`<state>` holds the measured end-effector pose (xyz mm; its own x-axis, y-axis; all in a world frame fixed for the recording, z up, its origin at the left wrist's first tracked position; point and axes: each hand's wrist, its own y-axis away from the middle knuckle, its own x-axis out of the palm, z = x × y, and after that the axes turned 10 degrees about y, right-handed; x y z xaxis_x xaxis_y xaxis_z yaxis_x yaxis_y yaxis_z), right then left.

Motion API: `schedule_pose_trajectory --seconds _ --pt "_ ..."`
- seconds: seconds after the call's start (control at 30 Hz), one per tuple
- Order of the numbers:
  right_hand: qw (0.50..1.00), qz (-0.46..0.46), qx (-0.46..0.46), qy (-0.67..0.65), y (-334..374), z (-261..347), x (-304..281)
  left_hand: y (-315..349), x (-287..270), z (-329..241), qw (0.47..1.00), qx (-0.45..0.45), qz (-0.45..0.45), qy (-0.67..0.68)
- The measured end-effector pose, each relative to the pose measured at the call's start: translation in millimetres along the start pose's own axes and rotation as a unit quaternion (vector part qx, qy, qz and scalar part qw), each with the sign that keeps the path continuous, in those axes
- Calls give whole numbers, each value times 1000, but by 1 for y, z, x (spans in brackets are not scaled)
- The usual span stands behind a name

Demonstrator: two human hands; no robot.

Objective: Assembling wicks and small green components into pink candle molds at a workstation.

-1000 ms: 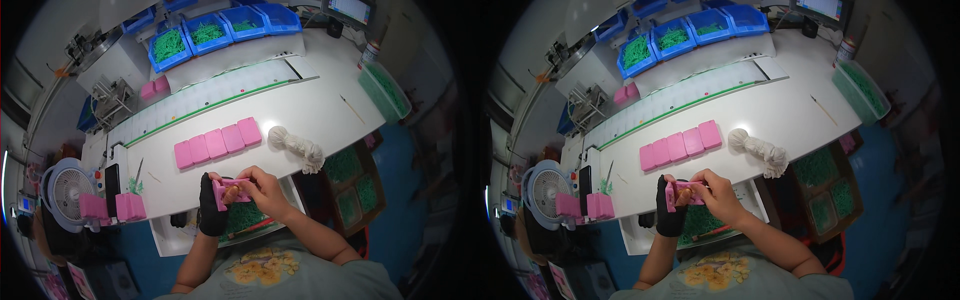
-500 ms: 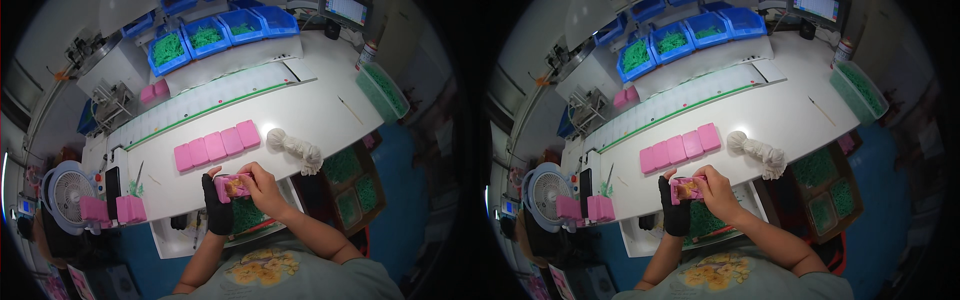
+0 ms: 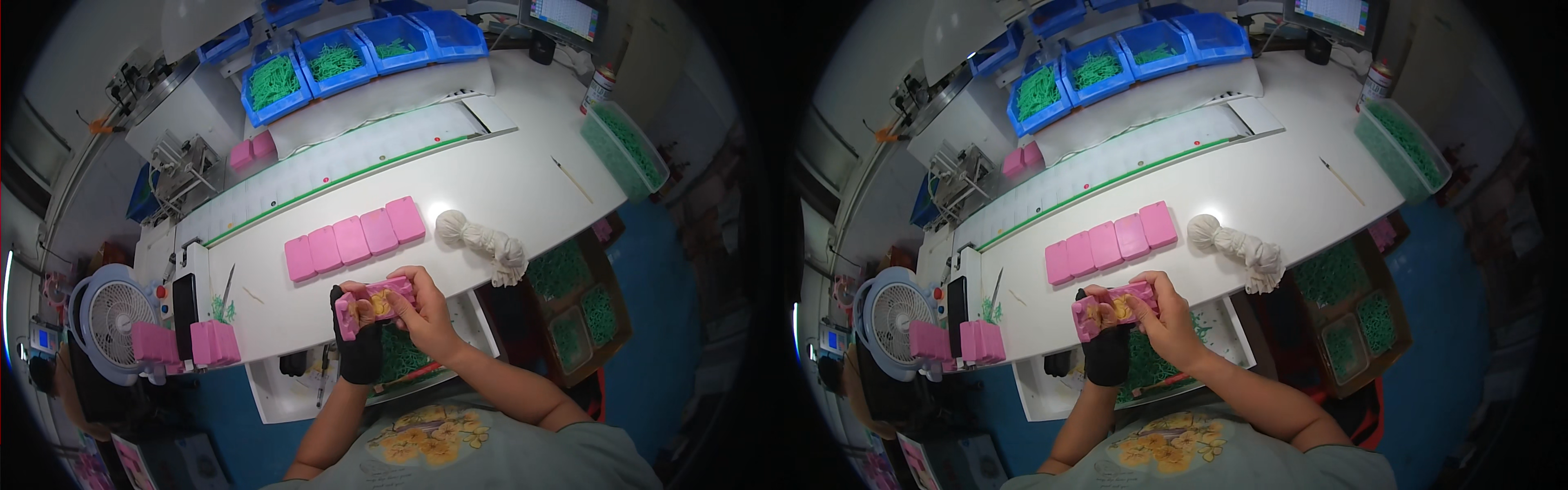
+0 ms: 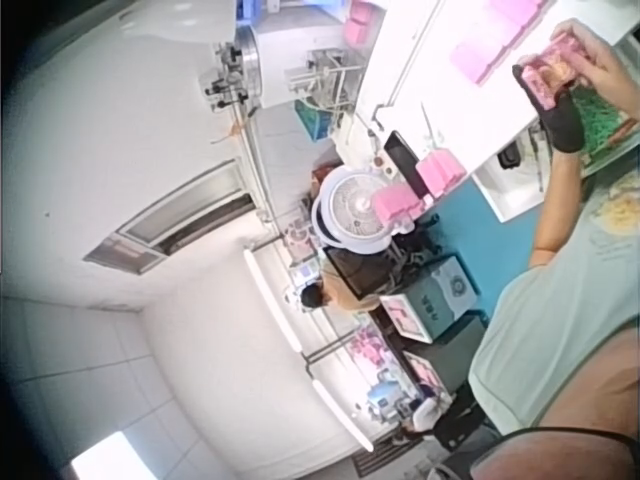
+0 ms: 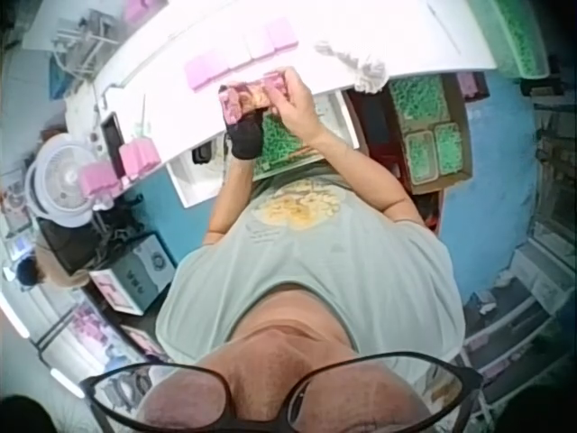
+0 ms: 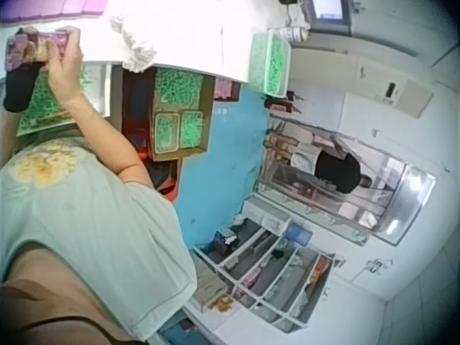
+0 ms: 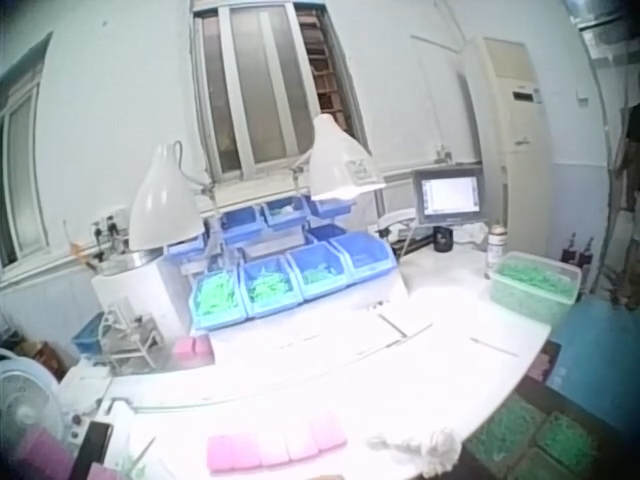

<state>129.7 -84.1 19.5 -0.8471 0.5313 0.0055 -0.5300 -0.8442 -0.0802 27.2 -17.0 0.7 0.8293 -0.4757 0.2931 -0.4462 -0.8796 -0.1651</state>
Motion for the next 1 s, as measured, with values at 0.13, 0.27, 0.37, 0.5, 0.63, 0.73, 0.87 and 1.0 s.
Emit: schedule_pose_trajectory --seconds 0.13,0.27,0.37,0.5,0.63,0.73,0.87,1.0 --pt "994 8 23 -107 -1 2 4 -1 -7 12 999 7 3 52" --pt "990 -8 34 -138 -3 0 3 -5 -3 4 991 55 22 -118" --pt "996 -24 -27 81 -4 10 -4 -5 -1 -12 997 -73 34 -1" --pt "984 10 -81 158 -5 23 -15 -10 -8 -36 977 10 186 -100" --pt "972 72 -130 184 -6 30 -23 -5 -21 -34 980 -74 183 13" --pt "981 94 -93 143 -6 33 -20 1 -24 -28 989 -35 137 -52" --pt "973 54 -147 171 0 35 -17 4 -25 -29 987 38 137 -76" --pt "976 66 -158 135 5 36 -21 5 -32 -29 977 68 191 -63"
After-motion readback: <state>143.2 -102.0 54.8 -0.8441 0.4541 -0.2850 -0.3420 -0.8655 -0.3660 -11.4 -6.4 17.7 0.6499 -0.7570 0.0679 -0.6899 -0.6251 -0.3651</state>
